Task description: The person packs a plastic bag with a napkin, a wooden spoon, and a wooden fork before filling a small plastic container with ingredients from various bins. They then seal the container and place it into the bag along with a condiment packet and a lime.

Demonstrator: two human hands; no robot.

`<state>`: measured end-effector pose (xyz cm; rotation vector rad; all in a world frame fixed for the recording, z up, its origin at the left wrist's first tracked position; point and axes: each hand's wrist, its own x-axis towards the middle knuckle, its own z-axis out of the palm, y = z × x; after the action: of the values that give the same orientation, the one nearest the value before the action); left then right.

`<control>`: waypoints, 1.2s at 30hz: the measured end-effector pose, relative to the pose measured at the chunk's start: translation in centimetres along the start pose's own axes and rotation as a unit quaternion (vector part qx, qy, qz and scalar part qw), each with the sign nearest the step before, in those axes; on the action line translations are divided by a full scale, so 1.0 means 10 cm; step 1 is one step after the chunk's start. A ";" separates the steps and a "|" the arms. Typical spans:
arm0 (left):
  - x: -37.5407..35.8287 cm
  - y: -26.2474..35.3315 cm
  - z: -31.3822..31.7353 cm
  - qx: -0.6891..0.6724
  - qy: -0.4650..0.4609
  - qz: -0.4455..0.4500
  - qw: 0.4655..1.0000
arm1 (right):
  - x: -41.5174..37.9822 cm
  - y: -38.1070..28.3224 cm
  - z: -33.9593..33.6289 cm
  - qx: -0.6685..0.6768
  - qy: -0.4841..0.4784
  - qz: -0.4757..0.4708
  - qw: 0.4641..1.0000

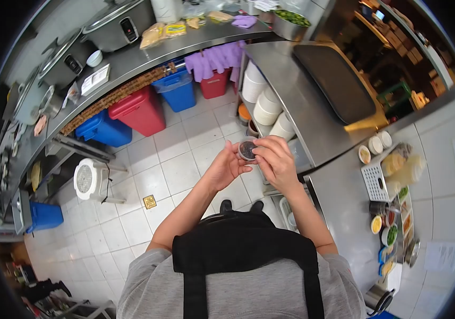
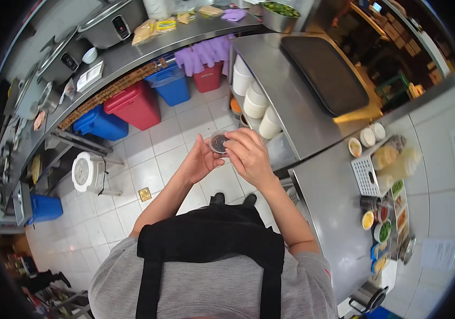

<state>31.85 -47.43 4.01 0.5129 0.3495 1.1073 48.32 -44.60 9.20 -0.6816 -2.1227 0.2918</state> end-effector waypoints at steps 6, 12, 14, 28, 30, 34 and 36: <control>0.04 0.12 -0.41 0.130 0.180 0.035 0.974 | 0.25 0.39 0.58 0.054 -0.091 -0.047 0.993; 0.50 0.44 -0.60 0.106 0.235 0.107 0.960 | 0.71 0.83 0.95 0.207 -0.073 0.120 0.968; 0.70 0.57 -0.74 0.098 0.219 0.099 0.966 | 0.90 1.08 1.04 0.229 -0.119 0.146 0.955; 1.73 1.33 -0.92 0.058 0.282 0.123 0.950 | 1.93 2.12 1.39 0.132 -0.218 -0.062 0.965; 1.84 1.37 -1.08 0.069 0.310 0.137 0.938 | 2.05 2.22 1.47 0.127 -0.220 -0.073 0.964; 2.07 1.55 -1.42 0.202 0.374 0.176 0.888 | 2.21 2.33 1.73 0.309 -0.162 0.140 0.927; 2.17 1.77 -1.50 0.332 0.351 0.194 0.854 | 2.34 2.53 1.86 0.330 -0.202 0.209 0.898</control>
<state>19.74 -18.17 1.04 0.7973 1.3530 1.5508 31.48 -9.86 2.76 -0.6912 -2.0263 1.4241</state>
